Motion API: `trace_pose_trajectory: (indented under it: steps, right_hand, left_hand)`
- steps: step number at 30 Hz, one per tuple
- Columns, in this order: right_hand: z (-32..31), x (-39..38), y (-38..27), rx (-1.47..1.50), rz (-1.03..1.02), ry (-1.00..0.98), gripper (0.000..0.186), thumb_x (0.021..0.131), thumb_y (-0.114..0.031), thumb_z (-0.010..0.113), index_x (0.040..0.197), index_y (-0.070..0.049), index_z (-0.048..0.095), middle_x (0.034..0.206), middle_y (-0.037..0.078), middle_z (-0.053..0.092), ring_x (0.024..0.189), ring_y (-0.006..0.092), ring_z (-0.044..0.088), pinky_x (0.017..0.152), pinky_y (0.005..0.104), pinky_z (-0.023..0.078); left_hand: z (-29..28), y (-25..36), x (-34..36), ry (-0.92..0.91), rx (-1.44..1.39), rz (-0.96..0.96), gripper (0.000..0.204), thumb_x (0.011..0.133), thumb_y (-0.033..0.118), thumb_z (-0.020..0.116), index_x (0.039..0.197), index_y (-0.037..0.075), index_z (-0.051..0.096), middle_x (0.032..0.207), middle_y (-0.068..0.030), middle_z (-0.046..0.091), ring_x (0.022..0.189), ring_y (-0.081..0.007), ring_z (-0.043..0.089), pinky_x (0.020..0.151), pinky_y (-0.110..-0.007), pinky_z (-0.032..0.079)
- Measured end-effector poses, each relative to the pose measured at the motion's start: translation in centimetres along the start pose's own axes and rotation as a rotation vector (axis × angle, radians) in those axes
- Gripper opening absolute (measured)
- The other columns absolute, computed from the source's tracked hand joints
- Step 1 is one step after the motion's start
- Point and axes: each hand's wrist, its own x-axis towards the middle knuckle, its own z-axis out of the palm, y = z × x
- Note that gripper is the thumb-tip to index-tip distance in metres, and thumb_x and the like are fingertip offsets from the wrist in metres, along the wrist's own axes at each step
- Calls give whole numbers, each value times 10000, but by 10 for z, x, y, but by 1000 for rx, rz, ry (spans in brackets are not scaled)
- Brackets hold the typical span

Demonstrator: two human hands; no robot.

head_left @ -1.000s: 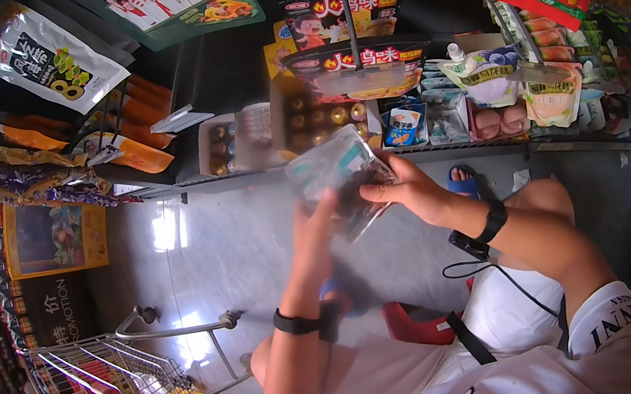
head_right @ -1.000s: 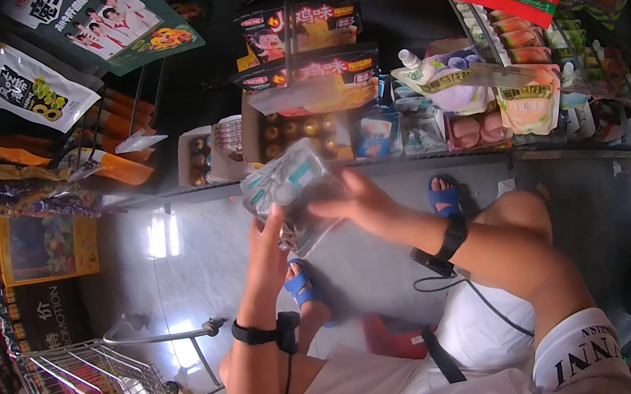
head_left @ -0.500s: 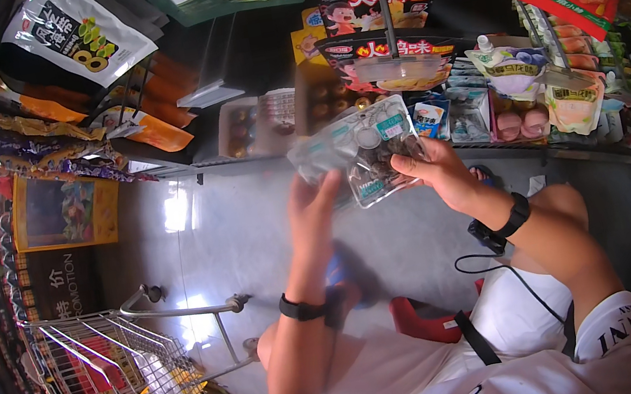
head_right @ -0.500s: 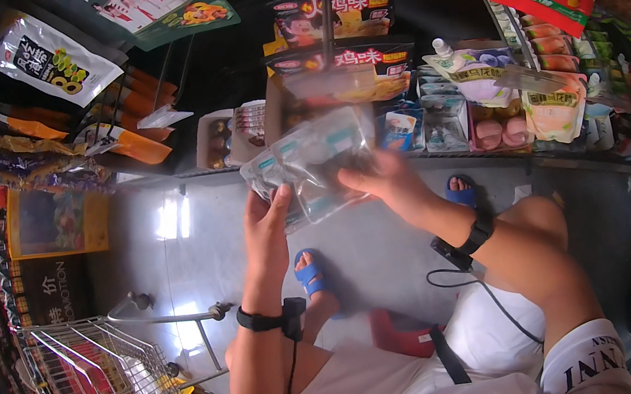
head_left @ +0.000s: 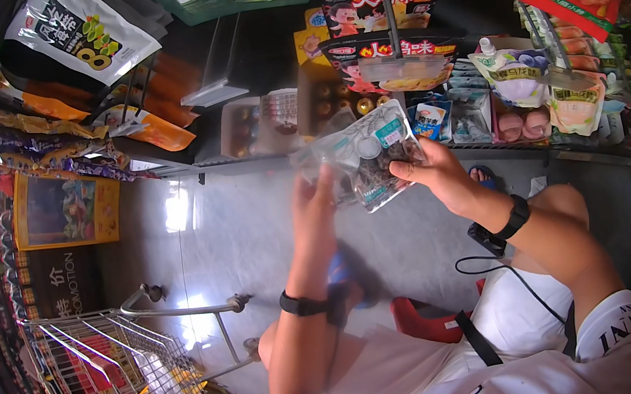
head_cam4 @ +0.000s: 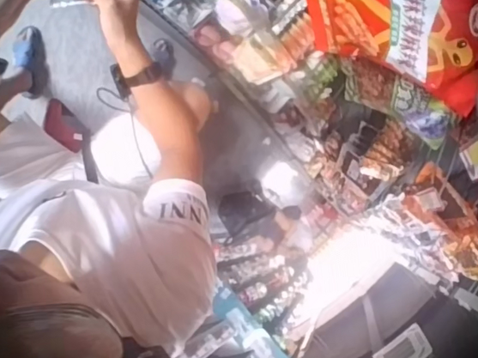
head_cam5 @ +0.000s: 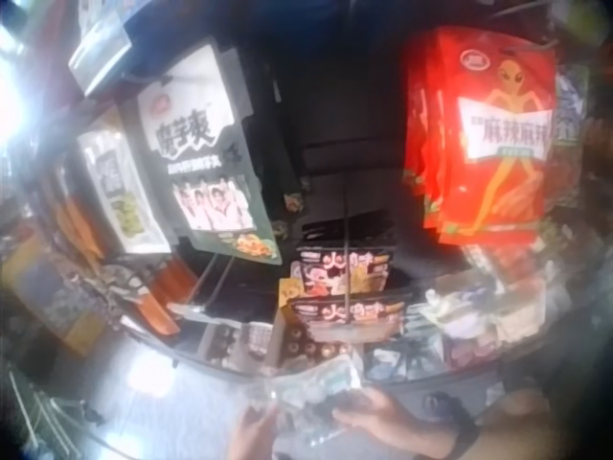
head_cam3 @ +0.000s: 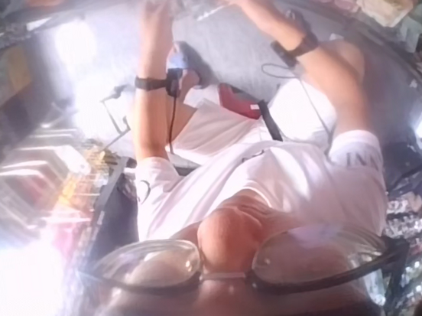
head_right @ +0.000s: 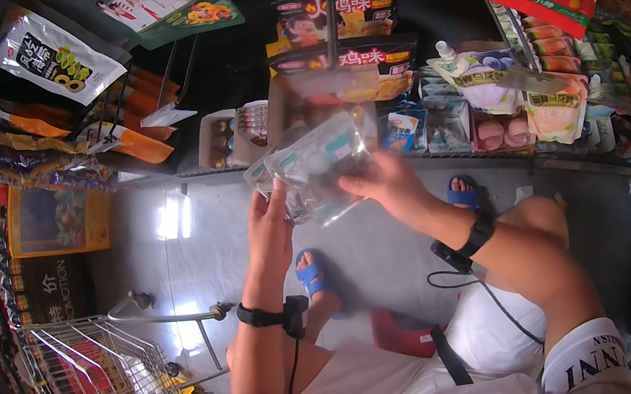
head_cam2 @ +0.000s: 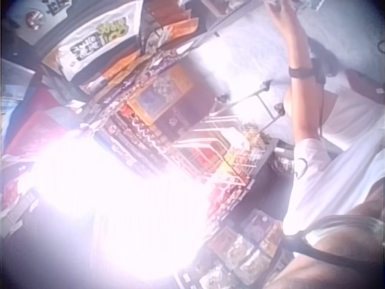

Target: The person organizes small snack packets on a shelf by picking them up and placing them into a plastic container.

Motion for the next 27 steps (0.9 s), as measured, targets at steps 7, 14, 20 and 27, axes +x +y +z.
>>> trace_pose_trajectory:
  steps: [7, 14, 20, 27]
  right_hand:
    - [0, -1, 0, 34, -48, 44, 336, 952, -211, 703, 1198, -24, 572, 1071, 41, 658, 916, 117, 632, 802, 290, 532]
    - [1, -3, 7, 20, -73, -33, 324, 961, -149, 688, 1215, -2, 550, 1084, 47, 656, 933, 122, 642, 802, 290, 556]
    - [5, -3, 10, -29, -97, 3, 316, 940, -108, 707, 1199, 26, 588, 1077, 87, 691, 929, 144, 688, 796, 293, 589]
    - [9, -1, 22, -63, -72, 10, 414, 941, -189, 725, 1246, 14, 534, 1125, 88, 674, 968, 143, 676, 824, 285, 568]
  left_hand:
    - [-4, -1, 2, -8, 34, -72, 399, 1055, 344, 530, 1349, 75, 520, 1210, -13, 627, 1074, -118, 616, 879, -322, 529]
    - [13, -15, -13, -121, 135, -13, 487, 992, 311, 641, 1360, 31, 487, 1264, -78, 602, 1080, -176, 633, 887, -340, 557]
    - [27, -5, -18, -121, 38, -167, 501, 901, 172, 754, 1301, -7, 511, 1184, -113, 641, 1028, -196, 660, 869, -364, 573]
    - [26, -8, -19, -46, 53, -86, 469, 893, 178, 766, 1258, -13, 542, 1136, -103, 659, 983, -169, 666, 853, -323, 562]
